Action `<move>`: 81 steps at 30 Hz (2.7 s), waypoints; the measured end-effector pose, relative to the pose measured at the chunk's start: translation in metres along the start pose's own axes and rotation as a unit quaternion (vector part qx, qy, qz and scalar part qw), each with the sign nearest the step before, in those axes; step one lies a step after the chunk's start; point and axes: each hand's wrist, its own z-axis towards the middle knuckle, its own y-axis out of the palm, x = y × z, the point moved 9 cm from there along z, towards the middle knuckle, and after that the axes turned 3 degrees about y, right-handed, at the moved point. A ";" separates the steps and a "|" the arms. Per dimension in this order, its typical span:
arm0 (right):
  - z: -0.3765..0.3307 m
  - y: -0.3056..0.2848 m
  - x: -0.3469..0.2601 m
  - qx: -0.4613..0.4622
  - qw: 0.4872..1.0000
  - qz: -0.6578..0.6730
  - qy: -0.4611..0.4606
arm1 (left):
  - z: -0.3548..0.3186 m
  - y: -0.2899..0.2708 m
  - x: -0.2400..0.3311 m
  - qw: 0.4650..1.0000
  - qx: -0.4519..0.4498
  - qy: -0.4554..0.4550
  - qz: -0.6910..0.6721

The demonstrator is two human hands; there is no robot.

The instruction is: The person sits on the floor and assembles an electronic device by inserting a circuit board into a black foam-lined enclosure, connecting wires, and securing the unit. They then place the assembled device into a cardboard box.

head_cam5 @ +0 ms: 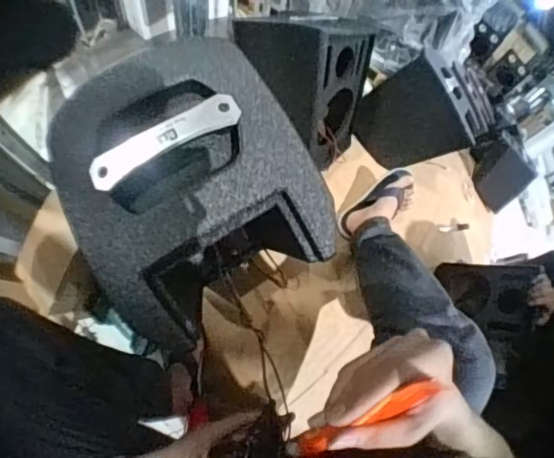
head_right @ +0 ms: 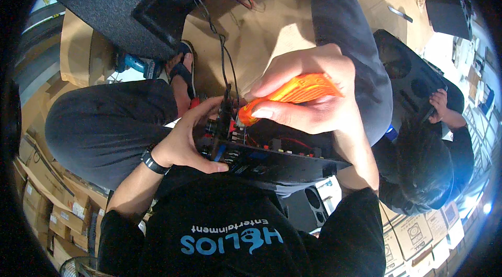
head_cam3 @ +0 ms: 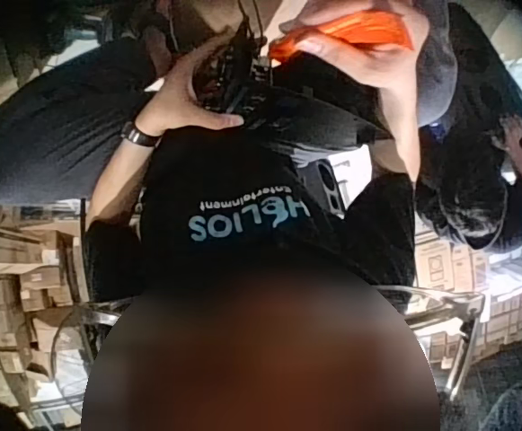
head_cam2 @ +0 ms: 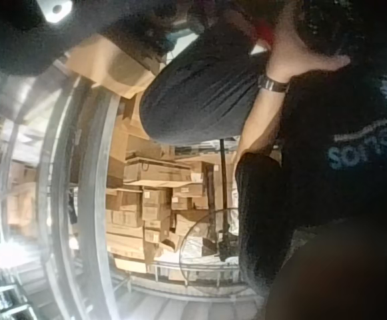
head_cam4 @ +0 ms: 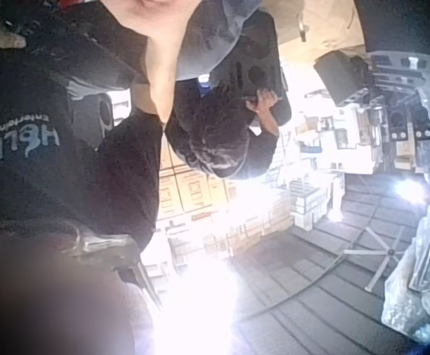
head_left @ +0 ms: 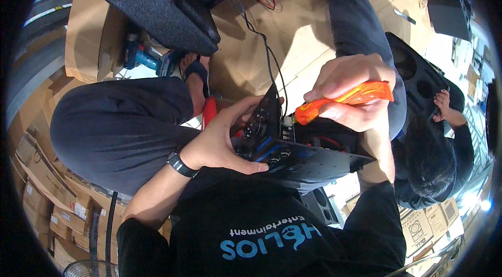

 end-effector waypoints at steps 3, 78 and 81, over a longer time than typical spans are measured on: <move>-0.002 0.001 0.006 0.002 0.999 0.025 0.022 | 0.001 0.000 0.000 1.000 0.000 -0.001 -0.002; -0.022 -0.002 0.036 0.107 0.980 0.105 0.128 | -0.003 -0.003 -0.010 1.000 -0.001 -0.020 0.023; -0.031 -0.003 0.045 0.162 0.956 0.179 0.166 | -0.003 -0.003 -0.007 0.999 0.004 -0.014 0.037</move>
